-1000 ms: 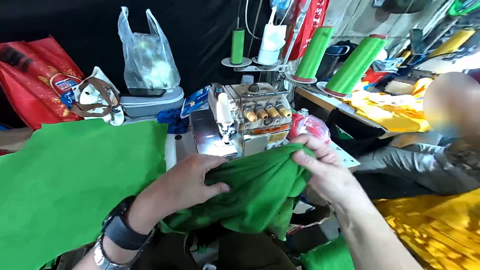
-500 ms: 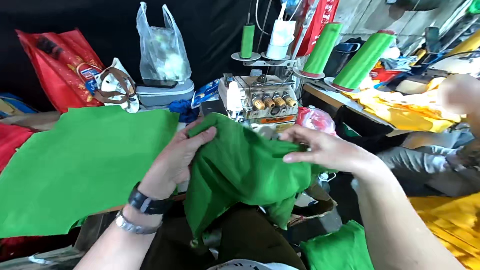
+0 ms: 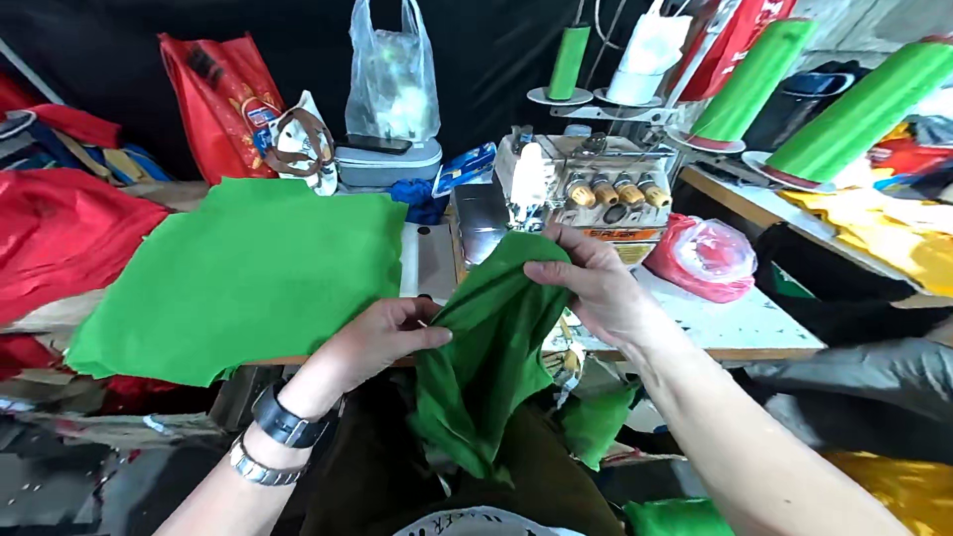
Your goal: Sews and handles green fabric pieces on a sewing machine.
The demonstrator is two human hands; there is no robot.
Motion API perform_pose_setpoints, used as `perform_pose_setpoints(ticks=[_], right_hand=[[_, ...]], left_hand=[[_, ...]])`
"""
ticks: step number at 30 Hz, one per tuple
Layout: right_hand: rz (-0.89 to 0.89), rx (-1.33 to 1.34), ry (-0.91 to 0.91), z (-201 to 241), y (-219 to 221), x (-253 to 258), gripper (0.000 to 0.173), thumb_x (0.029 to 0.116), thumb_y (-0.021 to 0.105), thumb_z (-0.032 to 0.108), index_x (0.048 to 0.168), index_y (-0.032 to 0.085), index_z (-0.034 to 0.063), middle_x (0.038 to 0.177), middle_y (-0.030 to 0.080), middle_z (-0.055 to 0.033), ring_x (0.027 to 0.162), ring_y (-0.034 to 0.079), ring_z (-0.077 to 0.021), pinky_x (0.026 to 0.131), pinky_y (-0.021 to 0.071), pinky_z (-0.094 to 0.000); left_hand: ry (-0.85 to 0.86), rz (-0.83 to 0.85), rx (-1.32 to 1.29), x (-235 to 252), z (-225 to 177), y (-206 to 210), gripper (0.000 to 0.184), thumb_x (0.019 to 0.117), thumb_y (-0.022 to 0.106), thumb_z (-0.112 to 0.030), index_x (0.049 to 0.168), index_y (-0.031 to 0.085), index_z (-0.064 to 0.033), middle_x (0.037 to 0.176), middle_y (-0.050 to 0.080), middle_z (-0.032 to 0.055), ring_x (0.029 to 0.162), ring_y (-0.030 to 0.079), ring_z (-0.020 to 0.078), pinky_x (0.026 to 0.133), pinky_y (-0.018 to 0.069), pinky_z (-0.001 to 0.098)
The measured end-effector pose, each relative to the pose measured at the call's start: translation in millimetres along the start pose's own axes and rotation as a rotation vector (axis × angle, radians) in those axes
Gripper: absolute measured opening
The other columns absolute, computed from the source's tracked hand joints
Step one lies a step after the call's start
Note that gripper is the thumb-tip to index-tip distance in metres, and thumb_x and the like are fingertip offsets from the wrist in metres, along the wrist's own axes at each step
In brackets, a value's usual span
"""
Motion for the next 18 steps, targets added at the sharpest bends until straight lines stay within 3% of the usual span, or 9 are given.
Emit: perform_pose_setpoints(ticks=[2,6,10,12,13,15,16,18], right_hand=[[-0.011,0.034,0.038,-15,1,-2,0.013,0.0918,0.062,0.005,0.102,0.064,0.0129,0.09,0.07,0.0028,0.081,0.068,-0.0038,0.074,0.0593,-0.0219],[0.013,0.119,0.087,-25,9,-5,0.025,0.0889,0.061,0.0,0.109,0.058,0.0143,0.092,0.072,0.0027,0.08,0.07,-0.0048,0.071,0.0608,-0.0229],[-0.021,0.083,-0.047,-21,2,-1,0.021,0.0905,0.06,0.001,0.1,0.06,0.0188,0.085,0.069,0.0079,0.075,0.067,-0.0006,0.067,0.0587,-0.0186],[-0.151,-0.121,-0.161,-19,-6,0,0.021,0.0909,0.065,0.001,0.104,0.059,0.0156,0.092,0.068,0.0068,0.082,0.067,-0.0007,0.072,0.0583,-0.0184],[-0.212,-0.338,-0.215,-17,-10,-3,0.026,0.0915,0.068,0.005,0.114,0.056,0.0098,0.103,0.065,0.0015,0.092,0.066,-0.0048,0.08,0.058,-0.0225],[-0.234,-0.67,-0.263,-7,-8,-17,0.04,0.0958,0.069,0.015,0.128,0.053,-0.0026,0.123,0.06,-0.0179,0.109,0.062,-0.0244,0.091,0.053,-0.041],[-0.212,-0.729,-0.279,-3,-2,-27,0.038,0.0972,0.068,0.019,0.125,0.055,-0.0023,0.117,0.061,-0.0168,0.103,0.064,-0.0228,0.087,0.0549,-0.0402],[-0.119,-0.682,-0.256,-2,20,-50,0.03,0.0952,0.071,0.03,0.108,0.06,0.0058,0.091,0.063,-0.0017,0.077,0.063,-0.0078,0.067,0.0567,-0.0269]], left_hand=[[0.007,-0.073,-0.022,-9,12,-10,0.014,0.0973,0.065,-0.006,0.109,0.073,-0.0056,0.09,0.074,0.0008,0.078,0.069,0.0061,0.071,0.0586,0.0231],[-0.01,-0.008,-0.034,-24,16,-9,0.013,0.0933,0.067,-0.002,0.104,0.073,-0.0039,0.088,0.074,0.0034,0.077,0.069,0.0075,0.07,0.0584,0.0232],[-0.087,0.136,0.028,-32,15,-2,0.007,0.0922,0.071,-0.004,0.098,0.075,-0.0046,0.083,0.074,0.0015,0.073,0.068,0.0051,0.066,0.0569,0.0207],[-0.046,0.14,-0.103,-33,13,1,0.011,0.0952,0.065,-0.002,0.096,0.075,-0.0047,0.081,0.073,-0.0001,0.072,0.066,0.0023,0.066,0.0552,0.0178],[-0.03,0.106,-0.192,-32,13,3,0.014,0.0955,0.062,0.0,0.095,0.075,-0.0049,0.081,0.073,-0.0001,0.071,0.066,0.0017,0.065,0.0549,0.0172],[-0.051,-0.011,-0.321,-29,12,10,0.014,0.0959,0.062,0.002,0.094,0.075,-0.0049,0.082,0.073,0.0015,0.071,0.066,0.0035,0.064,0.056,0.0188],[-0.08,-0.076,-0.367,-27,14,16,0.012,0.0947,0.064,0.003,0.093,0.072,-0.0051,0.081,0.072,0.002,0.07,0.067,0.0049,0.064,0.0566,0.0204],[-0.117,-0.136,-0.455,-24,22,31,0.011,0.092,0.067,0.003,0.094,0.068,-0.0075,0.081,0.07,0.0015,0.07,0.066,0.0066,0.064,0.0576,0.0226]])
Point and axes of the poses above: each hand's wrist, its own x-axis towards the middle knuckle, its own y-axis out of the palm, z = x × y, the point moved 5 cm from there along x, towards the middle knuckle
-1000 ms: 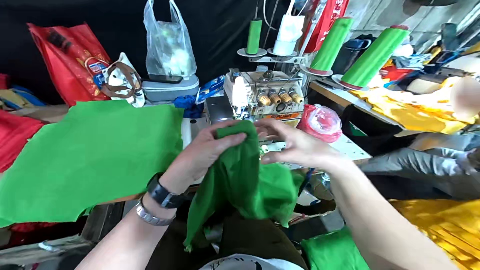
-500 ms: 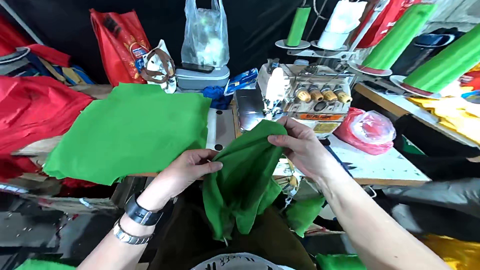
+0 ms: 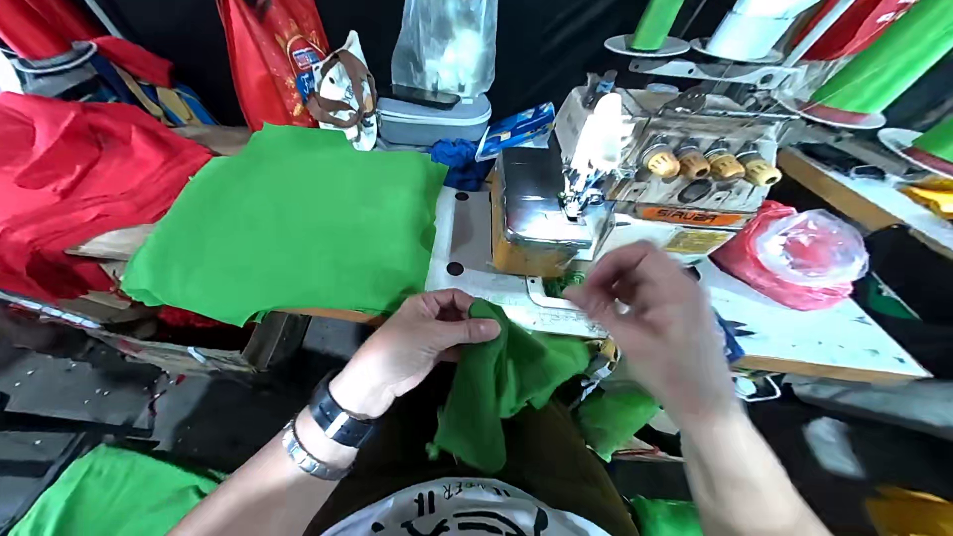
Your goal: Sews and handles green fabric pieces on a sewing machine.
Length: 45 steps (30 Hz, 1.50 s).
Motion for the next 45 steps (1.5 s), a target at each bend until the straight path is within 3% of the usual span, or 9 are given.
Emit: perform_pose_setpoints(ticks=[5,10,15,19,21,31,34,38,45], right_hand=[[0.152,0.315,0.108,-6,47,-36,0.031,0.0822,0.083,0.029,0.099,0.066,0.0092,0.083,0.067,0.0051,0.071,0.065,0.0004,0.064,0.0565,-0.0157],[0.025,0.588,0.257,-37,9,-41,0.009,0.095,0.069,0.015,0.103,0.072,0.018,0.091,0.071,0.0069,0.076,0.065,-0.0024,0.068,0.0574,-0.0194],[-0.275,0.32,0.274,-88,-63,-50,0.022,0.0886,0.069,-0.001,0.095,0.062,0.0181,0.082,0.065,0.0124,0.071,0.062,0.0021,0.068,0.0565,-0.0176],[-0.266,-0.003,0.221,-85,-108,-45,0.011,0.0901,0.068,-0.002,0.096,0.064,0.0056,0.087,0.064,0.0065,0.075,0.06,0.0035,0.071,0.0542,-0.0162],[-0.179,-0.203,0.162,-70,-118,-38,0.006,0.0949,0.063,0.0,0.097,0.069,0.0011,0.095,0.066,-0.0027,0.079,0.061,-0.0021,0.072,0.0541,-0.0199],[0.068,-0.724,-0.363,-12,-146,5,0.031,0.0937,0.043,-0.011,0.099,0.072,-0.0022,0.097,0.066,-0.023,0.089,0.066,-0.0404,0.076,0.0547,-0.0537],[0.114,-0.715,-0.355,-17,-150,8,0.025,0.0979,0.045,-0.006,0.104,0.069,-0.0032,0.094,0.065,-0.0205,0.085,0.066,-0.0376,0.074,0.055,-0.0535],[0.05,-0.624,-0.182,-7,-156,9,0.031,0.1025,0.056,0.007,0.132,0.059,-0.0003,0.099,0.067,-0.0217,0.08,0.066,-0.0336,0.075,0.0553,-0.0529],[-0.227,-0.091,0.081,-21,-150,21,0.019,0.1022,0.06,0.025,0.093,0.066,0.0097,0.081,0.062,0.0079,0.072,0.058,0.0038,0.071,0.0514,-0.0181]], left_hand=[[-0.017,0.051,-0.113,12,25,28,0.015,0.091,0.069,0.003,0.092,0.061,-0.0106,0.079,0.066,-0.001,0.069,0.064,0.0046,0.066,0.0569,0.0214],[0.108,0.008,0.067,-1,11,1,0.019,0.0948,0.065,-0.002,0.108,0.062,-0.0161,0.094,0.069,-0.0025,0.077,0.066,0.0049,0.067,0.0583,0.0232],[0.465,-0.121,0.479,-9,-24,-71,0.025,0.0904,0.06,0.001,0.075,0.065,-0.0182,0.092,0.065,-0.0084,0.091,0.06,0.0036,0.082,0.0512,0.0221],[0.427,-0.054,1.042,-19,-51,-90,0.027,0.0936,0.056,-0.003,0.084,0.077,-0.017,0.121,0.064,-0.0026,0.086,0.061,0.0004,0.067,0.0511,0.017],[0.478,0.024,1.207,-21,-63,-89,0.029,0.0935,0.054,-0.003,0.088,0.08,-0.0173,0.127,0.064,0.0014,0.101,0.065,0.0086,0.082,0.0565,0.0286],[0.652,0.275,1.402,-38,-127,-75,0.046,0.1038,0.044,-0.036,0.077,0.069,-0.0083,0.078,0.061,-0.0065,0.076,0.059,-0.0001,0.07,0.0498,0.0196],[0.836,0.125,1.406,-31,-126,-88,0.05,0.0907,0.065,-0.061,0.072,0.066,-0.0149,0.08,0.065,-0.0063,0.072,0.06,-0.0003,0.063,0.0501,0.0201],[0.821,-0.023,1.081,-26,-129,-95,0.013,0.0926,0.072,-0.036,0.093,0.069,-0.0236,0.094,0.068,-0.016,0.083,0.063,-0.0075,0.073,0.0535,0.0141],[0.685,0.029,0.606,-9,-132,-126,0.019,0.0969,0.068,-0.017,0.11,0.067,-0.0311,0.1,0.07,-0.0165,0.078,0.065,-0.0054,0.069,0.0565,0.013]])
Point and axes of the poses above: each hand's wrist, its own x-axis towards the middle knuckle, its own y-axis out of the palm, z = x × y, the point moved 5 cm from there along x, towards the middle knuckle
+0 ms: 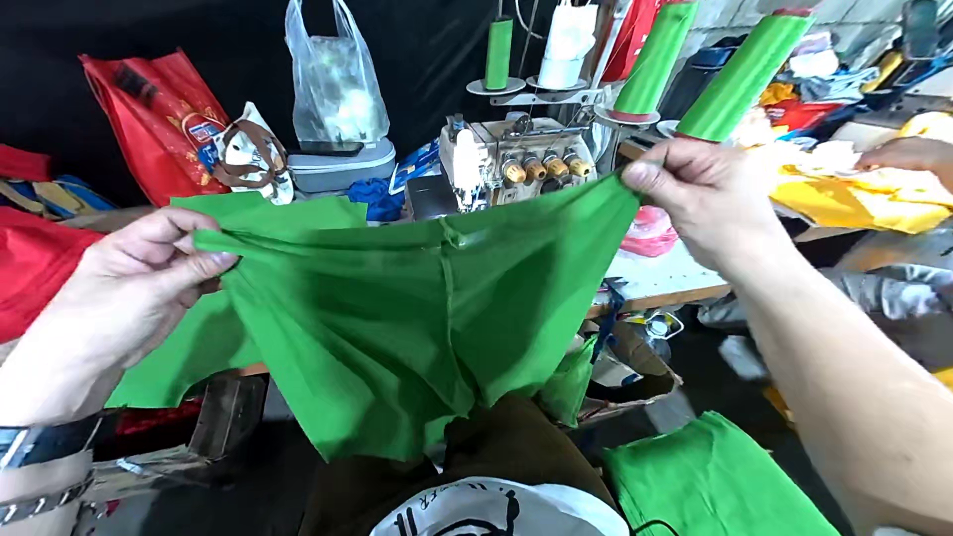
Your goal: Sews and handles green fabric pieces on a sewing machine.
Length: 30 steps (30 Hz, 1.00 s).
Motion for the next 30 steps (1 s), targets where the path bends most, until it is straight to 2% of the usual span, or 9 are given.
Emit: perform_pose_setpoints(ticks=[2,4,7,11,15,17,20,27,30], right_hand=[[-0.06,0.331,0.185,-3,25,5,0.022,0.1085,0.048,0.028,0.095,0.061,0.0174,0.08,0.066,0.0107,0.074,0.066,0.0001,0.07,0.059,-0.0225],[-0.068,0.392,0.214,-3,57,12,0.025,0.1091,0.047,0.028,0.1,0.064,0.0128,0.081,0.066,0.007,0.073,0.066,-0.0034,0.069,0.0591,-0.0265],[0.013,0.232,-0.027,15,105,24,0.028,0.1066,0.052,0.023,0.095,0.065,0.0013,0.079,0.059,0.0014,0.071,0.056,-0.0016,0.07,0.0503,-0.0238],[0.221,0.287,-0.245,55,166,23,0.025,0.1021,0.061,0.021,0.091,0.068,-0.0004,0.074,0.06,-0.0001,0.066,0.053,-0.0005,0.064,0.0463,-0.0198],[0.148,0.405,-0.108,47,167,23,0.024,0.0978,0.068,0.024,0.087,0.061,0.0045,0.072,0.054,0.0045,0.064,0.051,0.0016,0.062,0.0438,-0.0166],[0.242,0.492,-0.012,29,162,15,0.029,0.0945,0.071,0.023,0.106,0.054,0.0022,0.089,0.057,-0.0002,0.079,0.058,-0.0029,0.072,0.0517,-0.0215],[0.467,0.572,0.123,9,164,-18,0.05,0.0829,0.08,0.008,0.128,0.058,-0.0003,0.107,0.071,-0.0056,0.095,0.069,-0.0071,0.087,0.0597,-0.0281],[0.681,0.319,0.305,-46,142,-89,0.018,0.0891,0.074,0.003,0.107,0.072,0.0049,0.091,0.075,-0.0028,0.082,0.071,-0.0077,0.078,0.0606,-0.0299],[0.551,0.263,0.332,-70,101,-88,0.017,0.0894,0.073,0.004,0.107,0.074,0.0067,0.092,0.075,-0.0006,0.082,0.07,-0.0071,0.078,0.06,-0.0307]], left_hand=[[-0.148,-0.085,-0.001,5,7,-4,0.023,0.0999,0.056,-0.008,0.109,0.065,-0.0274,0.09,0.071,-0.0158,0.069,0.064,-0.0052,0.061,0.0559,0.0138],[-0.368,-0.106,0.402,6,15,-7,0.019,0.1026,0.051,-0.007,0.116,0.061,-0.0156,0.082,0.065,-0.0049,0.065,0.063,0.0046,0.059,0.0575,0.0251],[-0.456,0.048,0.872,12,10,27,0.043,0.1013,0.063,-0.016,0.137,0.054,0.0048,0.122,0.061,0.036,0.111,0.061,0.0554,0.09,0.0444,0.0773],[-0.079,0.136,0.554,35,-11,131,0.087,0.083,0.083,-0.036,0.151,0.041,-0.0007,0.145,0.054,0.0207,0.136,0.051,0.0351,0.111,0.0417,0.0574],[0.012,0.169,0.377,65,-14,174,0.025,0.099,0.066,-0.023,0.117,0.07,-0.0058,0.1,0.073,0.0025,0.093,0.067,0.0035,0.086,0.0549,0.0278],[0.049,0.232,0.331,76,-21,178,0.018,0.1015,0.061,-0.015,0.112,0.071,-0.0048,0.096,0.072,-0.0001,0.088,0.065,-0.0026,0.083,0.0536,0.0192],[0.119,0.234,0.365,87,-36,178,0.015,0.1006,0.062,-0.013,0.107,0.07,-0.0028,0.094,0.07,0.0004,0.085,0.063,-0.0048,0.081,0.0512,0.0149],[0.067,-0.041,0.384,96,-71,122,0.016,0.1042,0.057,-0.023,0.112,0.068,-0.0141,0.097,0.069,-0.0133,0.089,0.064,-0.0084,0.083,0.0544,0.0164],[0.018,-0.191,0.245,88,-62,82,0.015,0.1058,0.055,-0.027,0.113,0.066,-0.0207,0.095,0.069,-0.0182,0.086,0.067,-0.0051,0.08,0.0588,0.0197]])
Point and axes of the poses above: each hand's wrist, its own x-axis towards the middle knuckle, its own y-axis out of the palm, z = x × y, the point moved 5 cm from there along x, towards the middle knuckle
